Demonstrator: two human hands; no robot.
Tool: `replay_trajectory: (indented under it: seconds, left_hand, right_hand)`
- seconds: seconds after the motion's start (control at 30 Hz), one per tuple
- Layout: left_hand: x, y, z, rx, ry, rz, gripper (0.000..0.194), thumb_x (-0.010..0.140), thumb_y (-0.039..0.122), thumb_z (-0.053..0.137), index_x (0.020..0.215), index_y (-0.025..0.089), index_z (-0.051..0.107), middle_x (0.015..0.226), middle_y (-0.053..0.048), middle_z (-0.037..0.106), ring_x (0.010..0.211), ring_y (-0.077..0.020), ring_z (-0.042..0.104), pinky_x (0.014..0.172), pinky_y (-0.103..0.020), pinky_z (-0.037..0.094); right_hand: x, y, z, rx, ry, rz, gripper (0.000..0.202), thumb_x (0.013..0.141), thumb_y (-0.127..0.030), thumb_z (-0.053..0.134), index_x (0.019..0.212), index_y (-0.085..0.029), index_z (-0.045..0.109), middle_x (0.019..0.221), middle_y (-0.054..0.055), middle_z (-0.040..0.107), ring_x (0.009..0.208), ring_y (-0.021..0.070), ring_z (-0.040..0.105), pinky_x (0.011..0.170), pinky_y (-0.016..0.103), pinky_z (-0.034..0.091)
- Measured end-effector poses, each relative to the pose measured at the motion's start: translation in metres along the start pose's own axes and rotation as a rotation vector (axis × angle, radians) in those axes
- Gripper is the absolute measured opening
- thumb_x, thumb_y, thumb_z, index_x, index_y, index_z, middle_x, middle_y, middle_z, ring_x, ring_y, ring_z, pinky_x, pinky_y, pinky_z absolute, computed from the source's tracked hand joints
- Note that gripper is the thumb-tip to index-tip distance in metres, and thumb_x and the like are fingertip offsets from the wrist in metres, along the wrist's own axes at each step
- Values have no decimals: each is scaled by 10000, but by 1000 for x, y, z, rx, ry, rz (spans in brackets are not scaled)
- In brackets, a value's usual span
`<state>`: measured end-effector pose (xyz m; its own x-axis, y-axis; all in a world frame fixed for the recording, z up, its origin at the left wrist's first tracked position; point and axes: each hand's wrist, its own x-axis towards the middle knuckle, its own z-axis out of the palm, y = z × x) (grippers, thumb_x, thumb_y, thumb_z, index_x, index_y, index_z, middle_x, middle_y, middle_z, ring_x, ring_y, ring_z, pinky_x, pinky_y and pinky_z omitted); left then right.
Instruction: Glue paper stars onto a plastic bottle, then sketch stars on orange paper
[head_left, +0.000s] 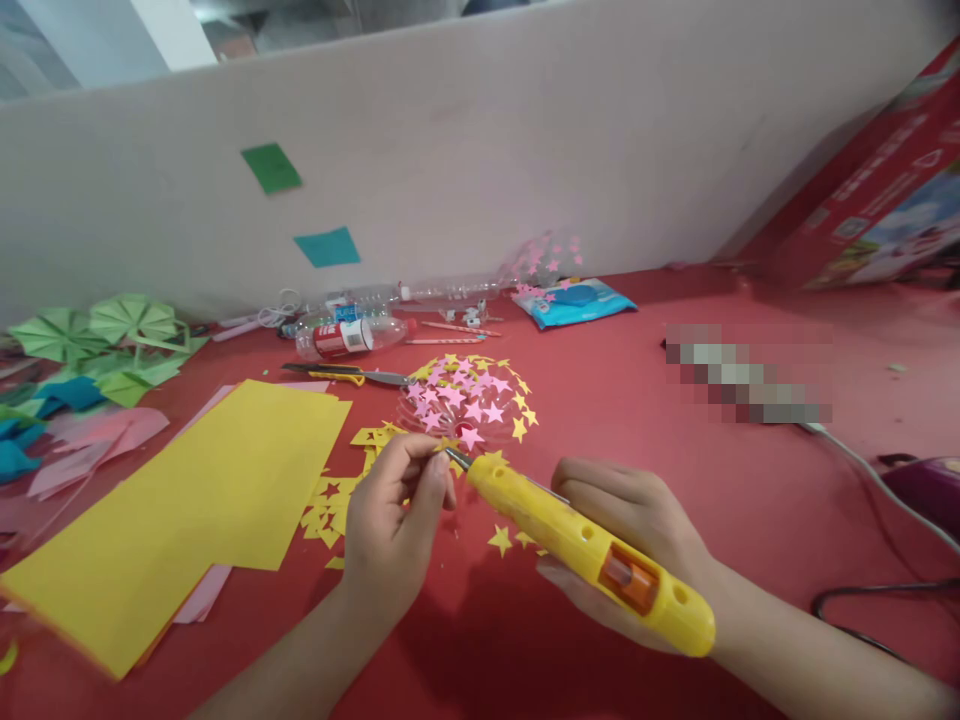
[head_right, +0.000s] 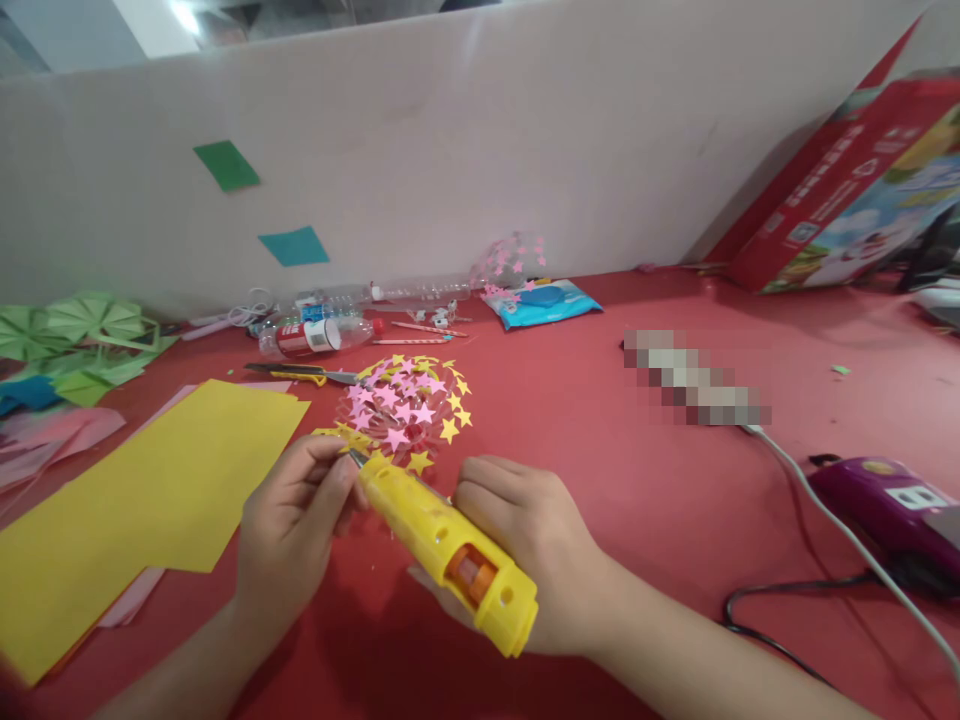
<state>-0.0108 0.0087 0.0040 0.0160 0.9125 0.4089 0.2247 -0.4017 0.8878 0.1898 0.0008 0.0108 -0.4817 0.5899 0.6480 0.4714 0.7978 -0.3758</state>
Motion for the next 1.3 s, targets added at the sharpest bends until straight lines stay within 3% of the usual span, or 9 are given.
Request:
replay_trajectory:
  seconds: [0.7, 1.3]
  left_hand:
    - [-1, 5, 1, -13, 11, -22, 95, 925, 244, 505, 853, 214, 561, 591, 58, 553, 449, -69, 473, 427, -169, 400]
    - [0, 3, 0, 77, 16, 43, 90, 936, 245, 491, 875, 219, 551, 595, 66, 547, 462, -71, 488, 458, -172, 414]
  right_hand:
    - [-6, 3, 6, -1, 11, 40, 243, 855, -293, 518, 656, -210, 406, 614, -33, 379, 503, 104, 327, 476, 244, 239]
    - [1, 0, 0, -130, -4, -52, 310, 884, -318, 494, 624, -233, 349, 547, -40, 382, 455, 106, 339, 443, 247, 247]
